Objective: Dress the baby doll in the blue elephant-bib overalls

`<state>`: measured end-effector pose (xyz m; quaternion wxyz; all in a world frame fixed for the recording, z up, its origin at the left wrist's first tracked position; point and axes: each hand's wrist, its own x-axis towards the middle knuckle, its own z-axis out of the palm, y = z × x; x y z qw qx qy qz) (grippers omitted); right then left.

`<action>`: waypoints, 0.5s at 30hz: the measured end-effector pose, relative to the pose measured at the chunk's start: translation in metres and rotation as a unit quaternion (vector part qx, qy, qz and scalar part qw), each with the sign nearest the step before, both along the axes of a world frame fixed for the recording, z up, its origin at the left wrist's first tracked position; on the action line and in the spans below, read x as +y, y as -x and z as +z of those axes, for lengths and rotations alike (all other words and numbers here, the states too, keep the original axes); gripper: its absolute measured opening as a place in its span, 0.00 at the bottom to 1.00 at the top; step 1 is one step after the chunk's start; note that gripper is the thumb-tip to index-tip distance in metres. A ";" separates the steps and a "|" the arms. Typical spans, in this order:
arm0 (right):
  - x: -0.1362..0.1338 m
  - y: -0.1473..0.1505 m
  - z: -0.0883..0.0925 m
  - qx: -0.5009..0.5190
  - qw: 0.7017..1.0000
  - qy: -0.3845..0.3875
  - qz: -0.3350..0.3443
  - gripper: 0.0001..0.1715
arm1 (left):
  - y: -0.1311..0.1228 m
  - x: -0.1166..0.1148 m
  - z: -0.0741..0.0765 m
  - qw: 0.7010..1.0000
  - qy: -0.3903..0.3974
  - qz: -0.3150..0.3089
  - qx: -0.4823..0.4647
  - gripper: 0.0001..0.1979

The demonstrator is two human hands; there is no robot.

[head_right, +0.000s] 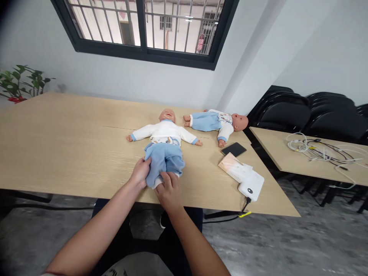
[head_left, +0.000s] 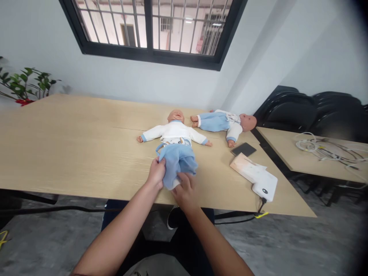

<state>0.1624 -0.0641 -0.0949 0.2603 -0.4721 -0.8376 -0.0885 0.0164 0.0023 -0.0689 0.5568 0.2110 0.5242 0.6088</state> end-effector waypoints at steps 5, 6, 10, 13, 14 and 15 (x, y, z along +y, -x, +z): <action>-0.021 -0.003 -0.008 0.021 0.999 -0.045 0.005 0.10 | 0.005 0.040 -0.002 0.995 -0.020 0.089 0.028 0.13; -0.025 -0.002 -0.009 0.040 0.995 -0.087 0.013 0.13 | 0.006 0.049 -0.003 0.994 -0.017 0.105 0.039 0.14; -0.038 0.004 -0.010 0.103 0.968 -0.223 0.044 0.24 | 0.011 0.072 -0.001 0.991 -0.031 0.116 0.060 0.15; -0.048 0.006 -0.002 0.078 0.976 -0.196 0.059 0.23 | 0.013 0.065 -0.002 0.993 -0.047 0.088 0.069 0.16; -0.050 0.005 0.003 0.062 0.981 -0.169 0.071 0.23 | 0.015 0.059 -0.004 0.993 -0.054 0.071 0.072 0.17; -0.051 0.003 0.010 0.050 0.985 -0.137 0.091 0.24 | 0.016 0.052 -0.006 0.994 -0.061 0.054 0.078 0.19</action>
